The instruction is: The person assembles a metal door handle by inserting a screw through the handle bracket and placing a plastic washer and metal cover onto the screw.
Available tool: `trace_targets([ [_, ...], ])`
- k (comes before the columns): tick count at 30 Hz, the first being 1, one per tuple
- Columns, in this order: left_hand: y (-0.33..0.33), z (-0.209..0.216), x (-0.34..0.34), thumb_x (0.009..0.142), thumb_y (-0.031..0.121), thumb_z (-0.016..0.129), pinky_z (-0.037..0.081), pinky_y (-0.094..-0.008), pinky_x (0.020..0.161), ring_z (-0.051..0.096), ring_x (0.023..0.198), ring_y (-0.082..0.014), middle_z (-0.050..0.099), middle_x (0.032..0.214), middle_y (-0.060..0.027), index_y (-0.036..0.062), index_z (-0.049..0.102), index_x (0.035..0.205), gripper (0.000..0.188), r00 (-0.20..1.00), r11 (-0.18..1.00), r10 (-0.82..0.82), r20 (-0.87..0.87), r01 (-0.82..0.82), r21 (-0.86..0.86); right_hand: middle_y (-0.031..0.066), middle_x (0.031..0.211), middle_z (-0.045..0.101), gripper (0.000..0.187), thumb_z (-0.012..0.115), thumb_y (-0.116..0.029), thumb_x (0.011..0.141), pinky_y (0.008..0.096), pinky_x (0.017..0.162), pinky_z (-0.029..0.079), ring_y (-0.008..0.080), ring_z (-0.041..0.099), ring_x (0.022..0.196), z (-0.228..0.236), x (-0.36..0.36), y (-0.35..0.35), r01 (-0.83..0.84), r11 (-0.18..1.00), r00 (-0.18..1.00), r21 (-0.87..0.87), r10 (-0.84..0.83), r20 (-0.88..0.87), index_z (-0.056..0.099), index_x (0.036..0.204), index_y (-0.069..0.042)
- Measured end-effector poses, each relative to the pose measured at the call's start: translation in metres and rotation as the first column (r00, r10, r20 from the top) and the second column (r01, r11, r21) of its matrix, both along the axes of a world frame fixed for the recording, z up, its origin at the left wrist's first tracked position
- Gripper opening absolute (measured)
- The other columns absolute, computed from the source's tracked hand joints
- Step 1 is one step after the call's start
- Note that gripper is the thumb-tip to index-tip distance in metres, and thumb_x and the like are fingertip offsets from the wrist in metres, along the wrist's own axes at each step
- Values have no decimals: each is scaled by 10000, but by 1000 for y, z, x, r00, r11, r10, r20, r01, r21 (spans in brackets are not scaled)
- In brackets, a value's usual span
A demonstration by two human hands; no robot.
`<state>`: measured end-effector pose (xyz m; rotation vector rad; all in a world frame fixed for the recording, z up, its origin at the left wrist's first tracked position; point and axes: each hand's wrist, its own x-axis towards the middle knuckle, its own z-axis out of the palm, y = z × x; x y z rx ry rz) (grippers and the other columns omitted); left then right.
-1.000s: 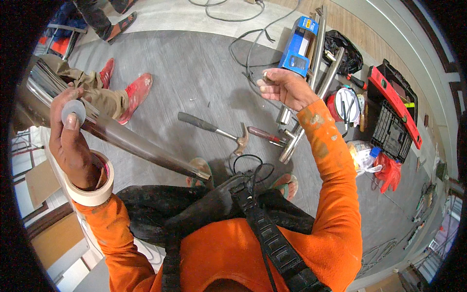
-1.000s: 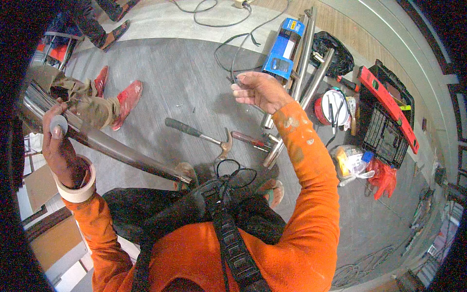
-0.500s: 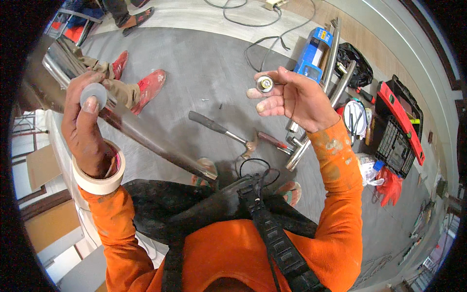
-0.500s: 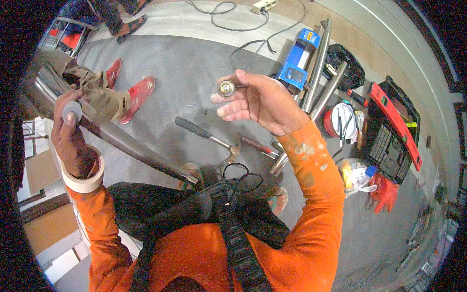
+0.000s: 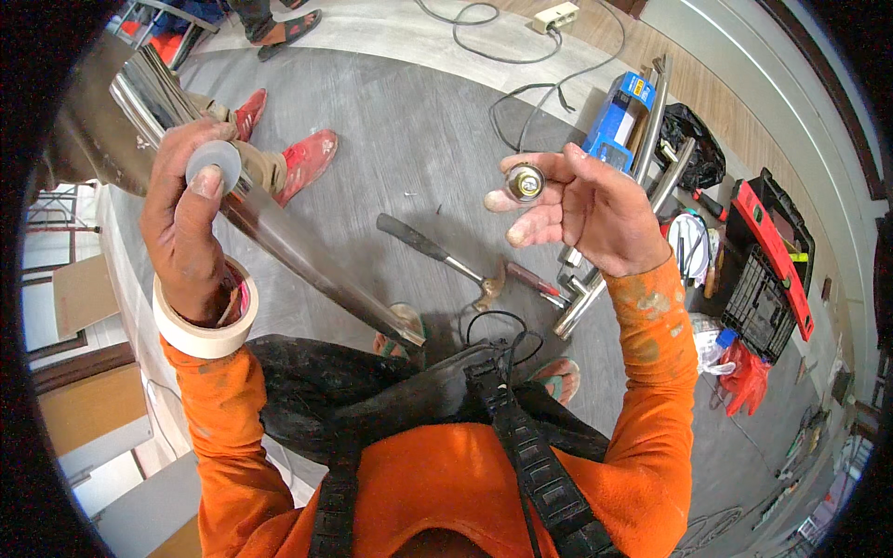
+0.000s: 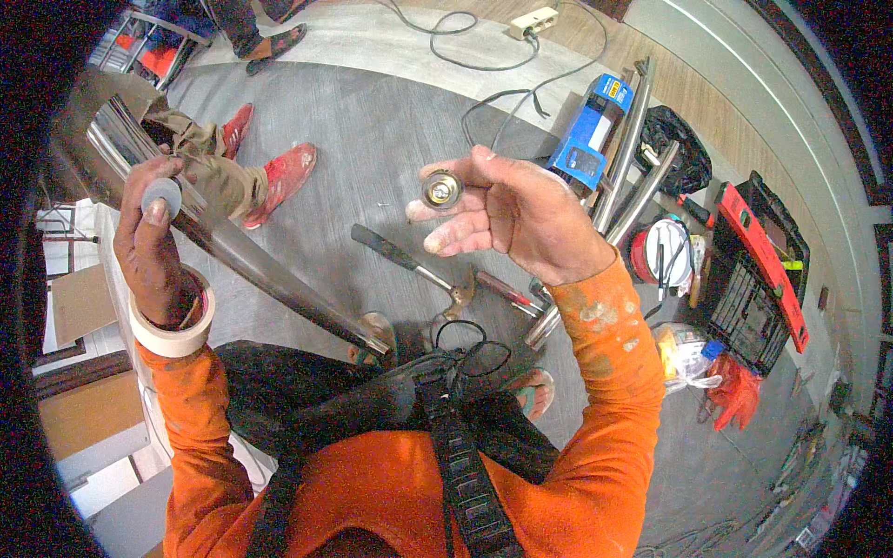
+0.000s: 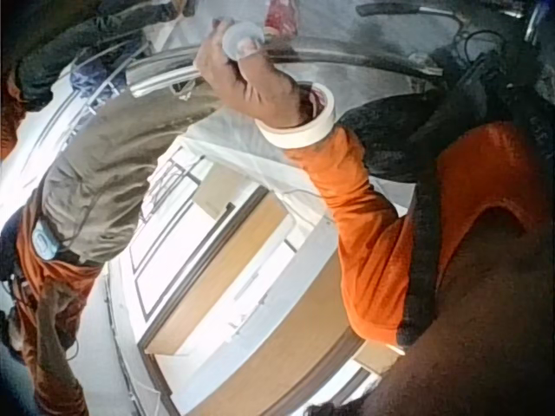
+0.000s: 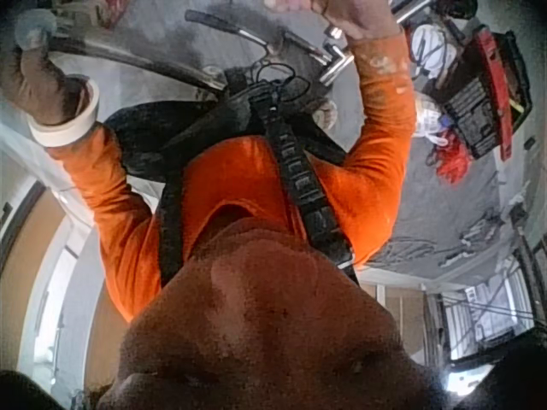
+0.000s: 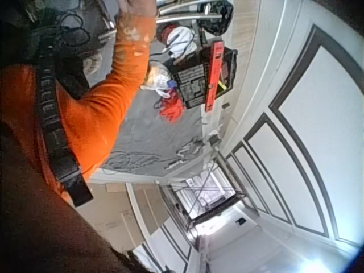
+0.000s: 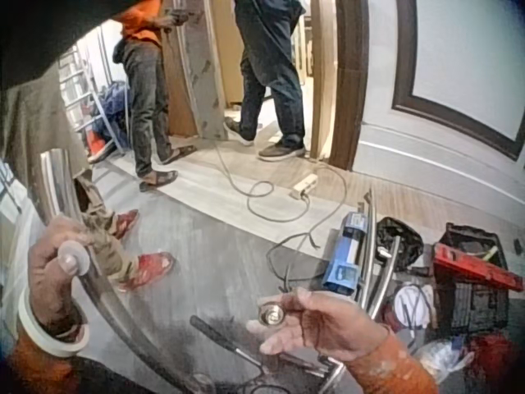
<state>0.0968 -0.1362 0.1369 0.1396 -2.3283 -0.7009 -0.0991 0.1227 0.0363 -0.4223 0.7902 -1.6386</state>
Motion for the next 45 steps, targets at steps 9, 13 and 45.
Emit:
trace_targets([
  [9, 3, 0, -1, 797, 197, 503, 355, -336, 892, 512, 977, -238, 565, 1005, -156, -62, 588, 972, 324, 1000, 1000, 16, -7, -15, 19, 243, 1037, 577, 604, 413, -445, 891, 330, 749, 520, 250, 644, 782, 0, 0, 4, 14, 1000, 1000, 3, -14, -5, 420, 1194, 77],
  [13, 3, -1, -1, 796, 196, 502, 356, -334, 890, 513, 975, -240, 564, 1003, -155, -63, 585, 970, 323, 1000, 1000, 11, -7, -10, 26, 206, 1021, 590, 567, 426, -410, 895, 323, 762, 514, 247, 643, 798, 0, 0, 4, 14, 1000, 1000, -9, -14, 3, 444, 1188, 75],
  [45, 6, -1, -4, 792, 177, 512, 363, -320, 872, 516, 946, -225, 567, 987, -142, -54, 589, 969, 301, 1000, 998, -2, -24, 4, 63, 44, 981, 634, 347, 613, -79, 816, 215, 779, 437, 77, 555, 871, 4, 9, 10, 311, 950, 487, -34, -190, -852, 556, 1152, -11],
])
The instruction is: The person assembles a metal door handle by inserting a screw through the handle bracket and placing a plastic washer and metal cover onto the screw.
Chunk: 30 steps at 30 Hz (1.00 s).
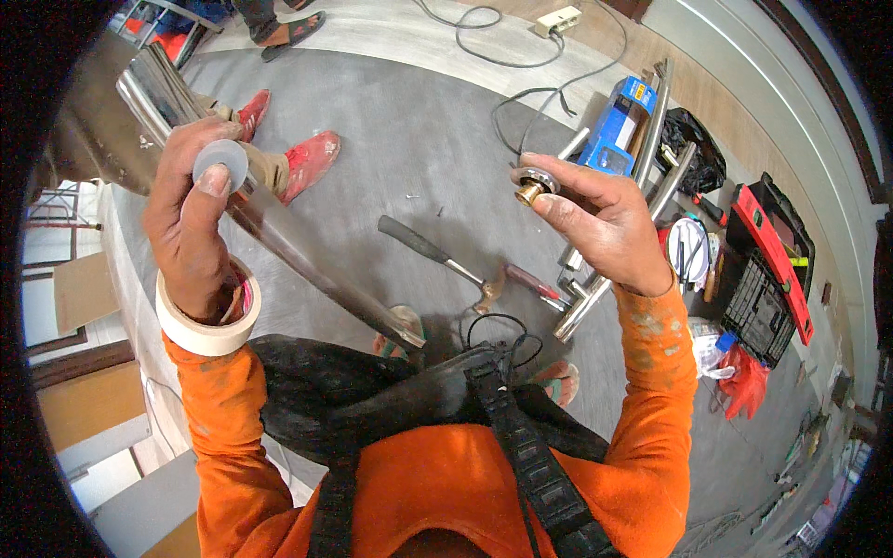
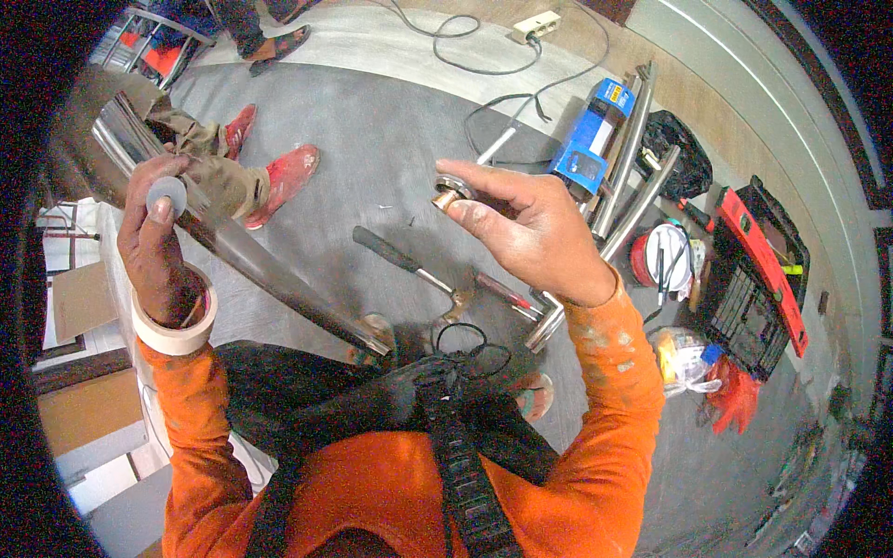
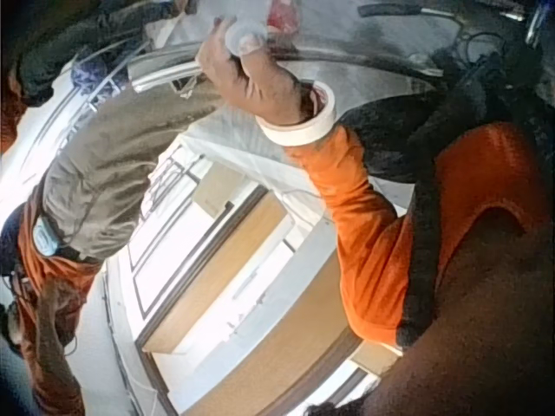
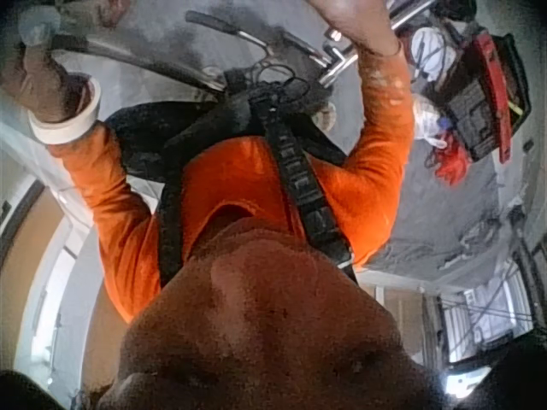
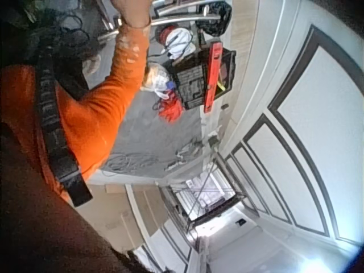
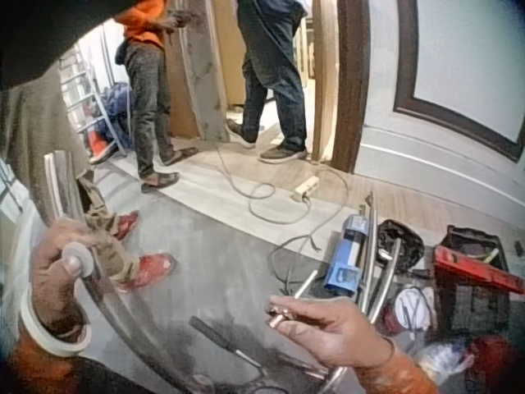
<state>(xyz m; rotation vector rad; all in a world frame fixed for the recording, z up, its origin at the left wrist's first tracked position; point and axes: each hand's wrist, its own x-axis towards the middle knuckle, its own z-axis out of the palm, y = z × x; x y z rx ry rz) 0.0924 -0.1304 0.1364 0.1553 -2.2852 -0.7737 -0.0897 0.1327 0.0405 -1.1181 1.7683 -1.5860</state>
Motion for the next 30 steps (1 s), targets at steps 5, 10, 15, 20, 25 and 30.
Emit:
trace_targets([
  [5, -2, 3, 1, 784, 157, 515, 362, -313, 867, 515, 931, -224, 563, 982, -136, -52, 587, 969, 288, 1000, 999, -23, 20, 24, -35, 29, 954, 629, 369, 624, -81, 809, 219, 763, 445, 65, 546, 853, -1, -3, 1, -17, 1000, 1000, 14, 16, 23, 547, 1163, -15],
  [10, -4, 4, 5, 789, 154, 520, 363, -322, 885, 523, 969, -237, 567, 998, -131, -37, 594, 965, 269, 999, 999, -37, 38, 38, -18, 26, 907, 619, 442, 654, -99, 781, 222, 764, 456, 77, 568, 832, -2, 2, -7, -55, 998, 970, -8, 55, 237, 520, 1194, -17],
  [15, -6, 5, -1, 785, 150, 540, 387, -323, 841, 539, 893, -231, 589, 931, -118, -7, 603, 940, 229, 996, 990, -87, 26, 89, -110, 27, 966, 612, 448, 677, -78, 757, 230, 763, 465, 79, 564, 836, -3, 5, -10, 49, 998, 937, -41, -32, 348, 530, 1176, -18],
  [20, -15, 8, 10, 779, 174, 528, 395, -308, 776, 531, 836, -219, 593, 897, -112, -2, 606, 933, 247, 991, 986, -130, -19, 127, -107, 53, 1035, 606, 433, 659, -47, 765, 239, 799, 452, 89, 562, 876, 2, 12, -21, 23, 998, 941, -59, -1, 339, 525, 1174, -2],
  [25, -10, 4, 2, 805, 243, 433, 381, -308, 765, 520, 813, -214, 594, 872, -113, -20, 602, 923, 333, 989, 988, -148, 11, 148, -53, 59, 1036, 604, 410, 638, -39, 780, 249, 814, 450, 103, 565, 901, -7, 6, -13, 46, 998, 923, -49, -24, 383, 522, 1170, 10],
  [30, -9, 6, 3, 823, 265, 390, 372, -304, 761, 518, 800, -204, 594, 852, -111, -29, 598, 921, 373, 990, 989, -142, 8, 143, -39, 64, 1022, 605, 392, 624, -43, 794, 247, 806, 453, 106, 568, 890, -11, 6, -16, 38, 996, 933, -79, -7, 361, 521, 1168, 15],
])
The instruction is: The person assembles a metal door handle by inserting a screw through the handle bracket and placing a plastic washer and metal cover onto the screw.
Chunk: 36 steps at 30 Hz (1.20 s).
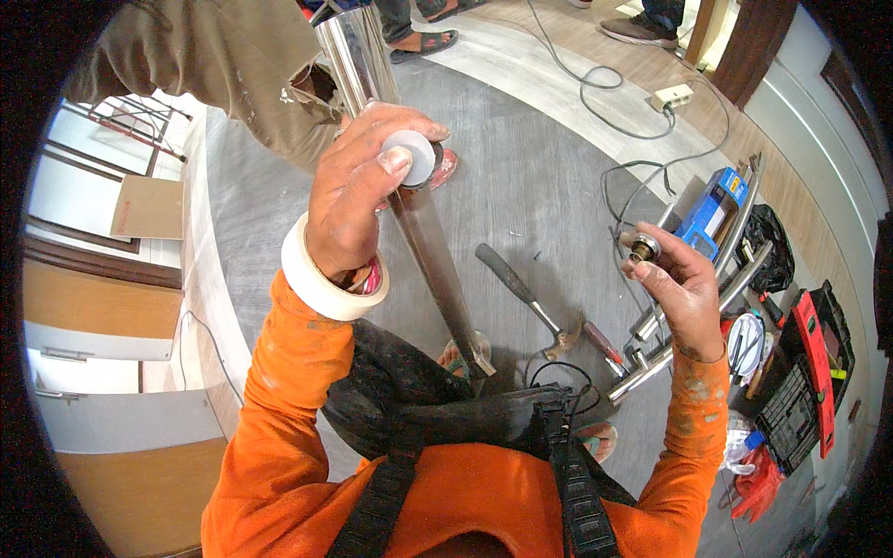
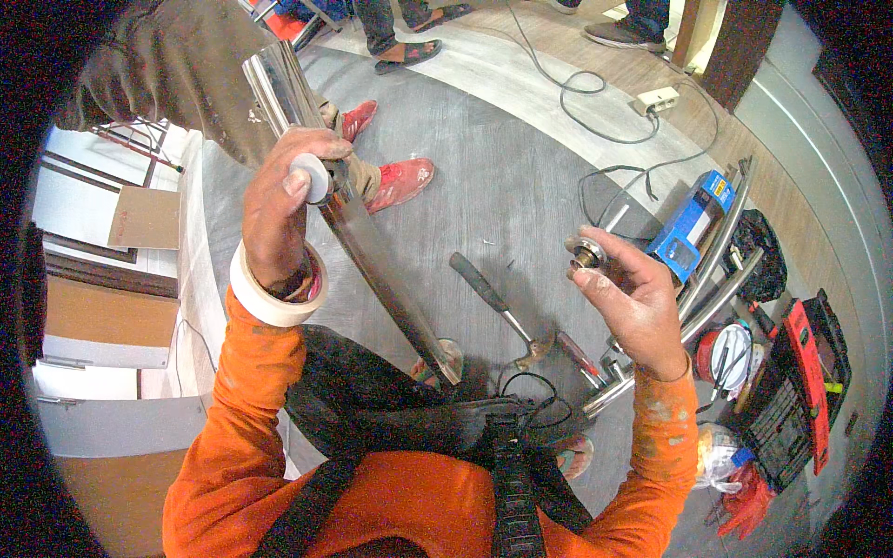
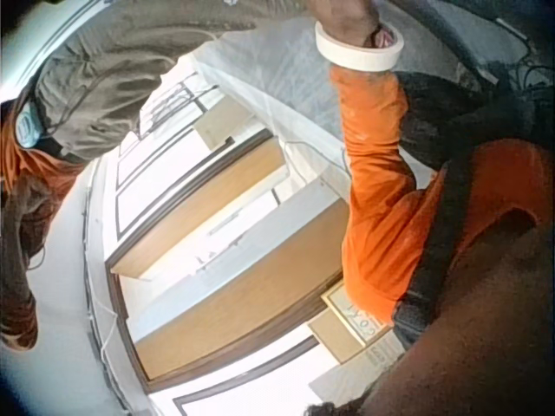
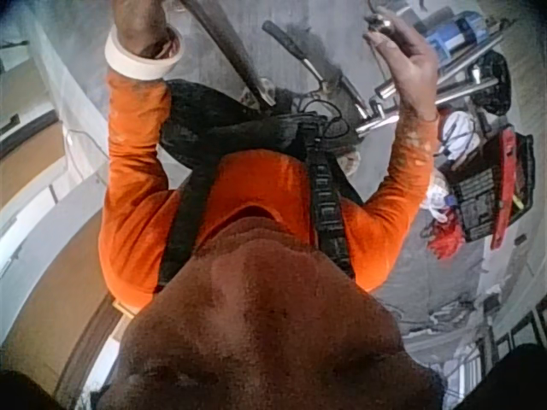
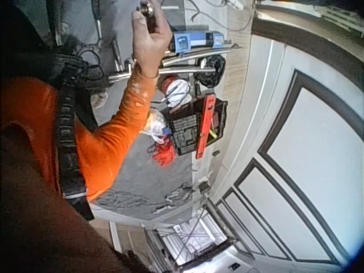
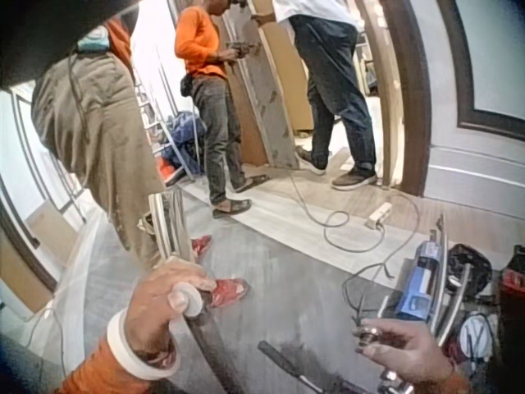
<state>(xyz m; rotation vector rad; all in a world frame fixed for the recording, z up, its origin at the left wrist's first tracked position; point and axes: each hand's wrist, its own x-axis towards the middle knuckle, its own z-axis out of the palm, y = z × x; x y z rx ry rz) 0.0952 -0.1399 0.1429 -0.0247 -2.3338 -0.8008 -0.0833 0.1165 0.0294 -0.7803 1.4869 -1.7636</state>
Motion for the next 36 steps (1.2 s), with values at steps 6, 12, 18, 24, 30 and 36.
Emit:
trace_targets([
  [6, 4, 3, 0, 846, 273, 396, 369, -302, 772, 523, 813, -206, 587, 890, -123, -31, 598, 933, 375, 1000, 1000, -3, 23, 2, 21, 90, 1013, 608, 369, 593, -56, 810, 266, 779, 477, 134, 591, 853, 5, 5, -6, -21, 1000, 1000, -2, 21, 4, 513, 1162, 21],
  [12, 1, 0, -3, 853, 251, 418, 369, -304, 792, 519, 834, -213, 582, 918, -128, -35, 596, 943, 349, 1000, 998, -13, 3, 13, -55, 136, 977, 596, 293, 514, -86, 810, 318, 707, 524, 191, 609, 767, 10, 11, -23, -88, 977, 833, -196, 181, 523, 507, 1091, -6],
  [18, 8, 2, -1, 849, 215, 430, 387, -300, 765, 517, 822, -219, 573, 909, -128, -44, 587, 947, 317, 1000, 1000, -9, 27, 9, 12, 111, 939, 573, 185, 505, -54, 798, 301, 640, 514, 168, 575, 730, 19, 19, -46, -135, 900, 754, -413, 364, 546, 520, 979, -21],
  [24, 13, 1, -11, 845, 199, 444, 403, -295, 718, 520, 776, -213, 571, 884, -121, -23, 593, 934, 282, 1000, 996, -11, 11, 12, -91, 11, 681, 538, 142, 552, -79, 814, 190, 490, 336, 68, 454, 573, 46, 46, -73, -101, 921, 818, -376, 293, 496, 576, 932, -5],
  [30, 17, 4, -15, 866, 211, 462, 425, -321, 714, 543, 788, -243, 580, 897, -125, -16, 594, 934, 271, 998, 992, -57, 3, 56, -116, -14, 781, 593, 184, 616, -131, 831, 184, 621, 414, 40, 507, 701, 74, 69, -93, -118, 916, 924, -383, 242, 295, 603, 951, 7],
  [36, 20, -2, -20, 873, 212, 489, 429, -330, 729, 546, 802, -261, 582, 915, -137, -14, 581, 971, 263, 995, 989, -98, -28, 94, -116, -7, 815, 601, 155, 607, -131, 843, 172, 643, 410, 28, 505, 737, 76, 75, -100, -62, 932, 936, -356, 179, 304, 602, 921, 3],
])
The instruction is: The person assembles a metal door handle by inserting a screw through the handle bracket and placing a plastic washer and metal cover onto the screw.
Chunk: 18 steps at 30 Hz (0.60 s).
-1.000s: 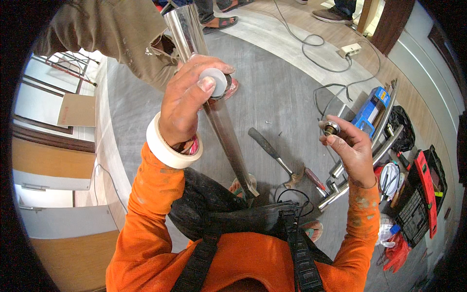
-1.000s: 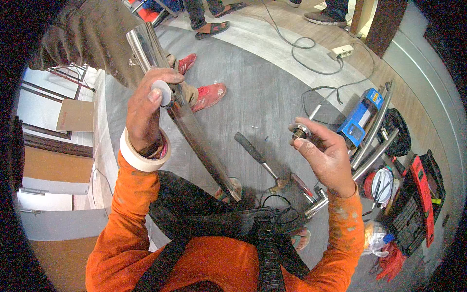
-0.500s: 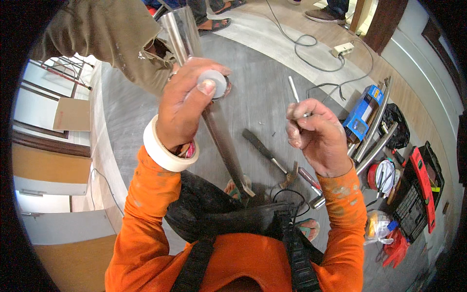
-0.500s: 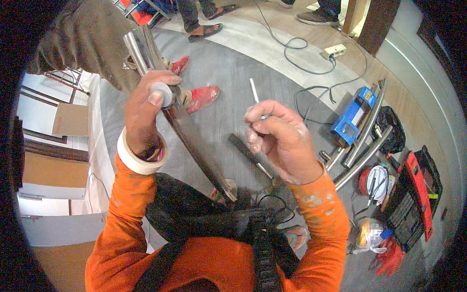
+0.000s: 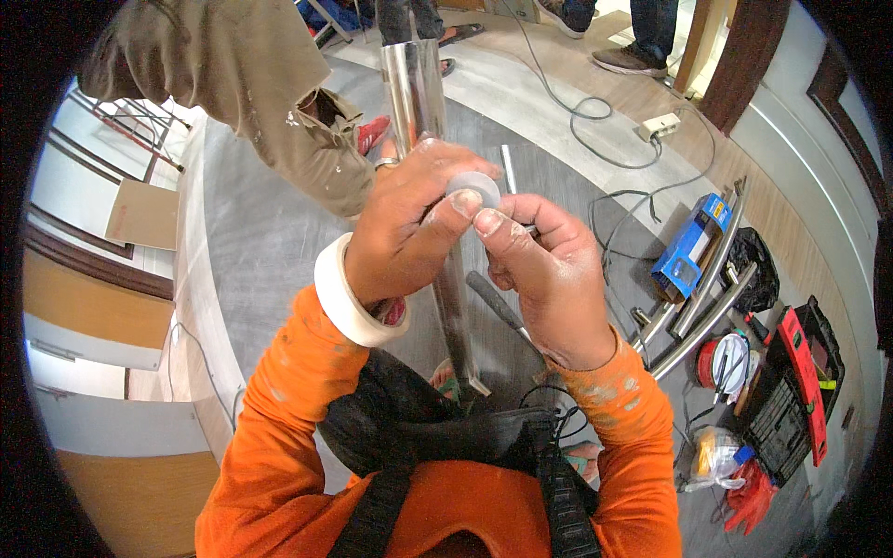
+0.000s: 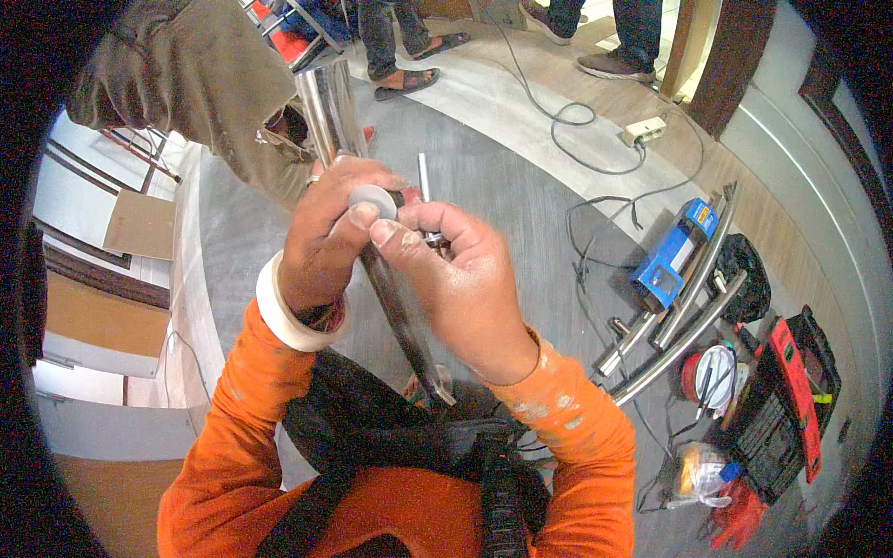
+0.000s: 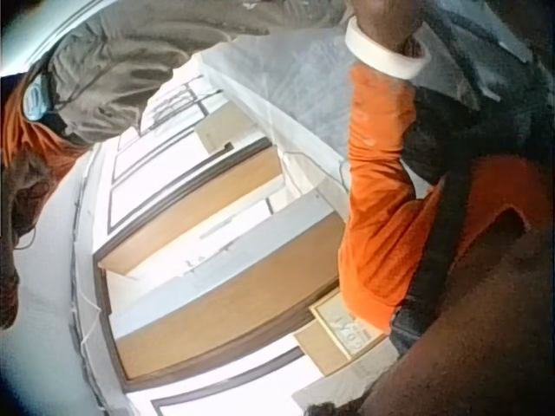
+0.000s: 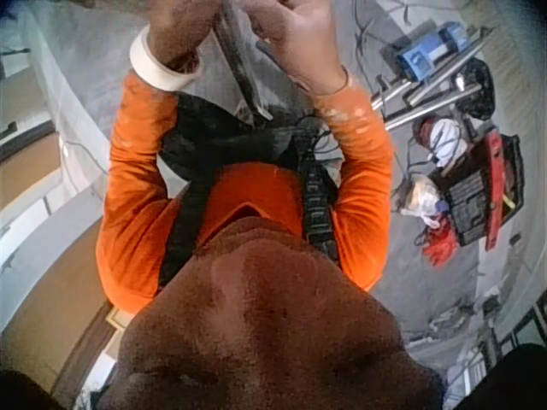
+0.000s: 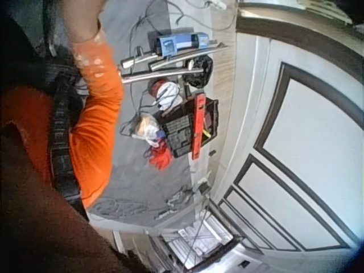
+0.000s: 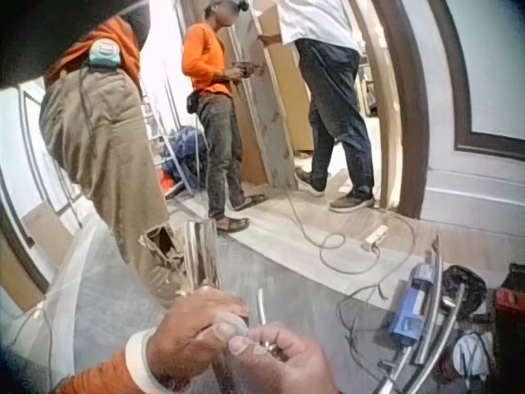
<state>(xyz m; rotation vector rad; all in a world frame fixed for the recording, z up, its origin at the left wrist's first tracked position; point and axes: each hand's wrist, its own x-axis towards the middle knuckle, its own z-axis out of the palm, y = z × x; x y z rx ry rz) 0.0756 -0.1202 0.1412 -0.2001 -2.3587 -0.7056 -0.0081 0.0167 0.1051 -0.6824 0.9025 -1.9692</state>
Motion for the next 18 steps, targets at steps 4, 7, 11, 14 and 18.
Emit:
trace_targets([
  [4, -6, -1, -2, 865, 229, 527, 430, -335, 741, 550, 822, -267, 578, 911, -145, -15, 574, 998, 282, 999, 998, -38, 0, 38, -53, -36, 736, 564, 148, 592, -149, 855, 165, 552, 372, 11, 466, 646, 2, 0, -1, -16, 998, 999, -55, 18, 39, 593, 916, -14],
  [7, -10, -1, -2, 855, 248, 551, 430, -339, 749, 554, 838, -272, 580, 928, -150, -14, 575, 1009, 305, 997, 991, -61, 39, 65, -116, -53, 680, 512, 167, 572, -175, 868, 171, 493, 331, 14, 419, 570, -3, -2, 0, -55, 997, 994, -53, 59, 88, 581, 935, -22],
  [11, -2, 1, -1, 821, 271, 598, 432, -334, 741, 556, 830, -270, 583, 942, -151, -13, 574, 1024, 350, 999, 996, -52, 9, 53, -72, -43, 656, 489, 165, 558, -178, 870, 184, 469, 320, 33, 410, 535, -3, -7, 2, -36, 999, 985, -41, 42, 165, 572, 935, -27],
  [14, -3, 3, 0, 794, 260, 626, 434, -329, 728, 553, 813, -266, 582, 938, -152, -15, 574, 1027, 365, 999, 988, -25, -21, 21, -150, -32, 662, 498, 151, 558, -160, 862, 190, 468, 329, 45, 423, 531, -16, -19, 7, -67, 996, 962, -59, 80, 262, 572, 937, -30],
  [18, -6, -3, 7, 742, 157, 640, 437, -322, 718, 551, 801, -260, 583, 918, -147, -9, 576, 1021, 330, 1000, 992, 21, -1, -21, -127, -35, 641, 493, 157, 554, -163, 859, 197, 476, 334, 63, 437, 537, -53, -33, 13, -15, 993, 988, 117, -3, 156, 589, 915, -21],
])
